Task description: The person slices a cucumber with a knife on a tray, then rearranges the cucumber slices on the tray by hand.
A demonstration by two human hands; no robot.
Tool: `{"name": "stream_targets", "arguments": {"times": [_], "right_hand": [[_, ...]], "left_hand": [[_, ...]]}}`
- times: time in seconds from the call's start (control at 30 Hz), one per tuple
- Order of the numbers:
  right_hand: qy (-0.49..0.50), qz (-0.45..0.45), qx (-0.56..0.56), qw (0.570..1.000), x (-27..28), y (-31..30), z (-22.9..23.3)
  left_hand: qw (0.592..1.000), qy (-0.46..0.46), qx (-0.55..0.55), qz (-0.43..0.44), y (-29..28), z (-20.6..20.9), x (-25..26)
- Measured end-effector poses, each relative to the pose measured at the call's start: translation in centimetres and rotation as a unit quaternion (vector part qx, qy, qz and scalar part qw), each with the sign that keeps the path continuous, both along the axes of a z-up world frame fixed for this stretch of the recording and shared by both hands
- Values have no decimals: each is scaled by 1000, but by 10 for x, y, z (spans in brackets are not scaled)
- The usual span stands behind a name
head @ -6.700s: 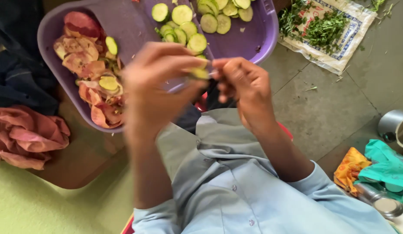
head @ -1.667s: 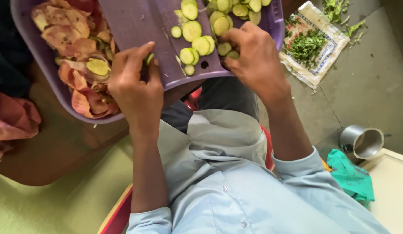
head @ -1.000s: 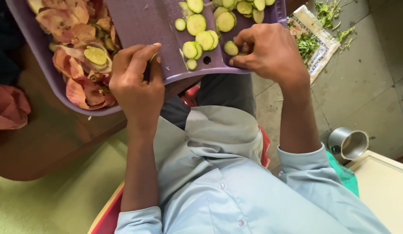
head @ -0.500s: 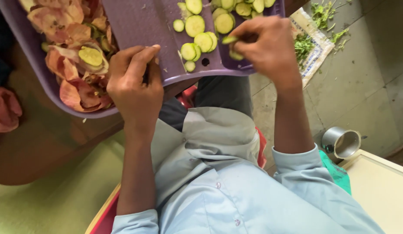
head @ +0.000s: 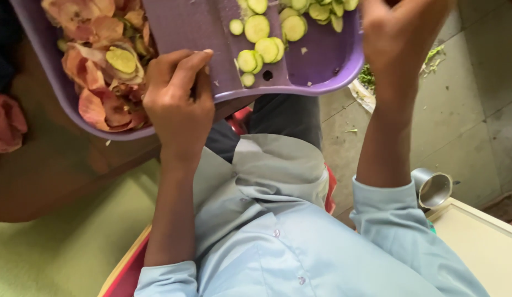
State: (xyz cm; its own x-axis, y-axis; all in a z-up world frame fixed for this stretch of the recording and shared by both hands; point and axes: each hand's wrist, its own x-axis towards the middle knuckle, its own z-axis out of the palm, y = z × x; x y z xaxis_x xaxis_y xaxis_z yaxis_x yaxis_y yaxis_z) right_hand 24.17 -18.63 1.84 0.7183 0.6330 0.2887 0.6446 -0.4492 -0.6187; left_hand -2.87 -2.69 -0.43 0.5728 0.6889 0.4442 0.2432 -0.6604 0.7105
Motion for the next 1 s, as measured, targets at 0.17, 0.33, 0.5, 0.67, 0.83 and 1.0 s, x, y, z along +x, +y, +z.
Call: {"name": "stream_targets", "arguments": {"times": [0.17, 0.33, 0.5, 0.67, 0.83, 1.0], "right_hand": [[-16, 192, 19, 981, -52, 29, 8], [11, 180, -17, 983, -59, 35, 3], [52, 134, 22, 989, -61, 33, -5], [59, 104, 82, 989, -64, 28, 7], [-25, 175, -21, 984, -58, 30, 10], [82, 142, -8, 986, -61, 27, -4]], "left_hand": [[1000, 5, 10, -4, 2, 1, 2], [1000, 6, 15, -2, 2, 3, 3], [1000, 6, 6, 5, 0, 2, 2], [1000, 3, 10, 4, 0, 1, 1], [1000, 4, 9, 7, 0, 0, 2], [1000, 9, 7, 3, -1, 0, -1]]}}
